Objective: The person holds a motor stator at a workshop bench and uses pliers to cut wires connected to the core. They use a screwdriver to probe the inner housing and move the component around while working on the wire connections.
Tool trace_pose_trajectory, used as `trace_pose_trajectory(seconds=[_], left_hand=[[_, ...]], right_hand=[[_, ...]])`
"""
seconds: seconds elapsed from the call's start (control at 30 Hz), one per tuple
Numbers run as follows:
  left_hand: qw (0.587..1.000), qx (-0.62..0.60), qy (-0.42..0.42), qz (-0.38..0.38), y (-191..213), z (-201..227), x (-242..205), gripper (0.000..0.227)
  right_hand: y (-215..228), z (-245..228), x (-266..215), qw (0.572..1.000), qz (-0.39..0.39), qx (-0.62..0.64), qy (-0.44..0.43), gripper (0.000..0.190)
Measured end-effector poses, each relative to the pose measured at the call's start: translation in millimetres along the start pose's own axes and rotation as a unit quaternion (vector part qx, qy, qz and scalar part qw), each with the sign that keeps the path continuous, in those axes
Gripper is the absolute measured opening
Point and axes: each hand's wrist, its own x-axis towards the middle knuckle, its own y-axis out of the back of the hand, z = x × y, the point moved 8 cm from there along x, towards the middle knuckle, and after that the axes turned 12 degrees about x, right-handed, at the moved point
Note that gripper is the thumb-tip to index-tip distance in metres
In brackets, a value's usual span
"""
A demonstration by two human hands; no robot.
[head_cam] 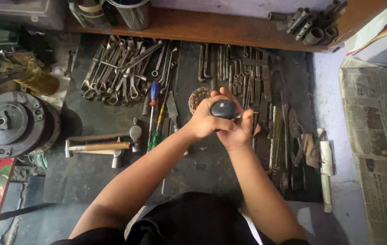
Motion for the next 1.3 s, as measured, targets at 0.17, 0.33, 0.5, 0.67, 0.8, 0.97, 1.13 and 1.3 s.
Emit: trace_pose_trajectory(seconds=[0.17,0.33,0.5,0.67,0.8,0.97,1.13,1.3], left_hand=[[0.999,0.004,-0.029,0.018,-7,-8,-5,0.039],[0.999,-0.029,-0.035,0.011,-3,1,-3,0.042],[0.999,-0.015,-0.022,0.024,-4,-6,0,0.04],[1.0,0.006,0.002,0.022,-3,-34,11,0.041],[0.986,0.13,0.088,0.064,6,-67,28,0.044],[0.934,0.293,0.202,0.046,-9,-75,33,0.085],[0.885,0.432,0.107,0.137,20,-49,32,0.082],[0.766,0.614,0.068,0.176,62,-52,33,0.088]], right_hand=[[34,-1,0,0.997,0.072,0.003,0.032,0.075],[3,-2,0,0.996,0.083,-0.016,0.0,0.092],[1,-8,0,0.997,0.046,-0.061,0.033,0.083],[44,2,-5,0.989,0.131,0.063,0.009,0.076],[56,13,-2,0.989,0.104,0.102,-0.006,0.082],[123,7,-20,0.918,0.356,0.169,0.048,0.077],[177,-34,-37,0.869,0.455,0.167,0.097,0.063],[190,-40,-34,0.894,0.436,-0.096,0.033,0.031]])
